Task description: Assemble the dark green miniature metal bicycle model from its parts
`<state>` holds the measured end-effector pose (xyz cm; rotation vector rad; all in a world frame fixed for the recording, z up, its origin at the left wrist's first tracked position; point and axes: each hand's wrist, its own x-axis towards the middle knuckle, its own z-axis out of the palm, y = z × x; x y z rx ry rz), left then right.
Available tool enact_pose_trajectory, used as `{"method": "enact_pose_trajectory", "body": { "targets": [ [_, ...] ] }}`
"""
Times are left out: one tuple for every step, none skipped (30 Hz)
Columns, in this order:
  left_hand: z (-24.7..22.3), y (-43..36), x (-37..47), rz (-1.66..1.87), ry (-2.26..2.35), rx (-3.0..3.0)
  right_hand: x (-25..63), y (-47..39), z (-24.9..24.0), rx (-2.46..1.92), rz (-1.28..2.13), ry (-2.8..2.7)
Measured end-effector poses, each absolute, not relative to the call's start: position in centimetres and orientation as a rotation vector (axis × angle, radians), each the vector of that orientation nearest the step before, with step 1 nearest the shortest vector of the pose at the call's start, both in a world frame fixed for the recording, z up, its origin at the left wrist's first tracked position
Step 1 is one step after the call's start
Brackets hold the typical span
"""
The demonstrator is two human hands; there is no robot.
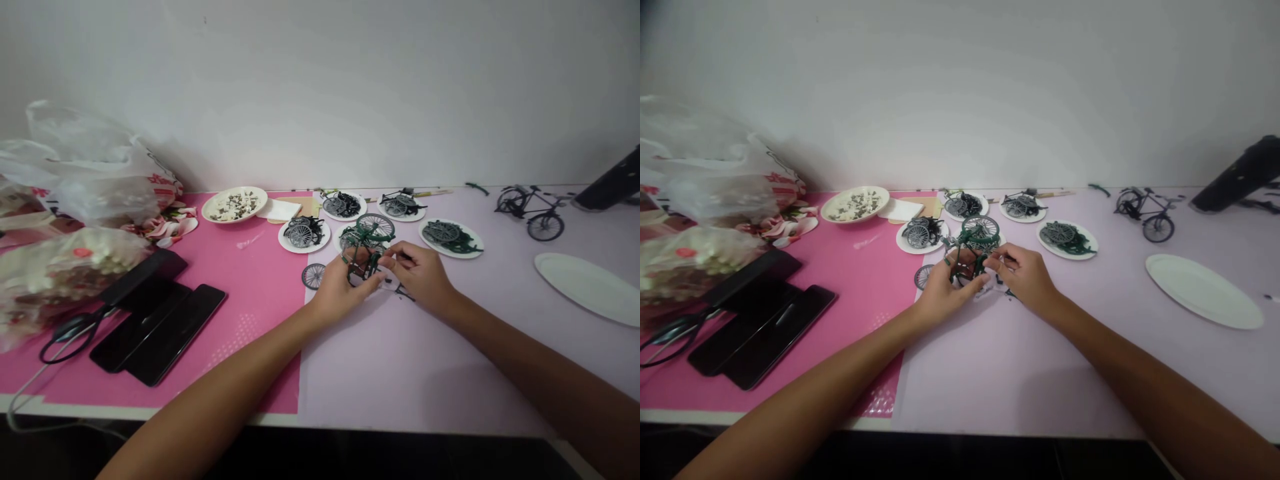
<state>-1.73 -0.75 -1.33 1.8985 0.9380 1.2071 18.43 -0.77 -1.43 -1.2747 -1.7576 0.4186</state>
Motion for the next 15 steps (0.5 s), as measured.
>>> {"method": "enact_pose_trajectory", "body": {
  "targets": [
    [-1.30, -0.75, -1.75, 1.198, 0.947, 1.907, 18.43, -0.78, -1.44, -1.279, 0.419, -1.762],
    [-1.27, -0.76, -1.77, 1.191, 0.953, 1.913, 18.43, -0.78, -1.46, -1.285, 0.420, -1.765],
    [-1.25, -0.78, -1.77, 1.186, 0.953, 1.915, 18.42, -0.79, -1.47, -1.292, 0.422, -1.766],
    [-1.24, -0.80, -1.77, 1.185, 0.951, 1.915, 18.42, -0.80, -1.48, -1.301, 0.428, -1.764],
    [-1.24, -0.82, -1.77, 1.185, 0.948, 1.913, 18.41, -0.81, -1.50, -1.311, 0.434, -1.760],
    [-1.25, -0.83, -1.76, 1.187, 0.946, 1.913, 18.39, -0.82, -1.51, -1.320, 0.437, -1.756],
    [-1.26, -0.83, -1.76, 1.186, 0.944, 1.914, 18.37, -0.83, -1.53, -1.324, 0.438, -1.754],
    [-1.28, -0.82, -1.75, 1.184, 0.947, 1.919, 18.36, -0.83, -1.54, -1.324, 0.440, -1.756],
    [-1.30, -0.80, -1.74, 1.184, 0.954, 1.926, 18.34, -0.83, -1.55, -1.318, 0.444, -1.759],
    [-1.31, -0.77, -1.73, 1.184, 0.963, 1.934, 18.33, -0.83, -1.53, -1.309, 0.452, -1.763],
    [-1.33, -0.74, -1.71, 1.186, 0.968, 1.938, 18.33, -0.82, -1.48, -1.297, 0.463, -1.771],
    [-1.35, -0.69, -1.71, 1.192, 0.969, 1.935, 18.34, -0.81, -1.38, -1.287, 0.471, -1.782],
    [-1.37, -0.62, -1.70, 1.201, 0.967, 1.928, 18.38, -0.79, -1.23, -1.280, 0.470, -1.796],
    [-1.39, -0.55, -1.70, 1.217, 0.965, 1.916, 18.46, -0.76, -1.03, -1.277, 0.453, -1.812],
    [-1.43, -0.48, -1.72, 1.236, 0.967, 1.904, 18.58, -0.70, -0.77, -1.279, 0.422, -1.831]
  ]
}}
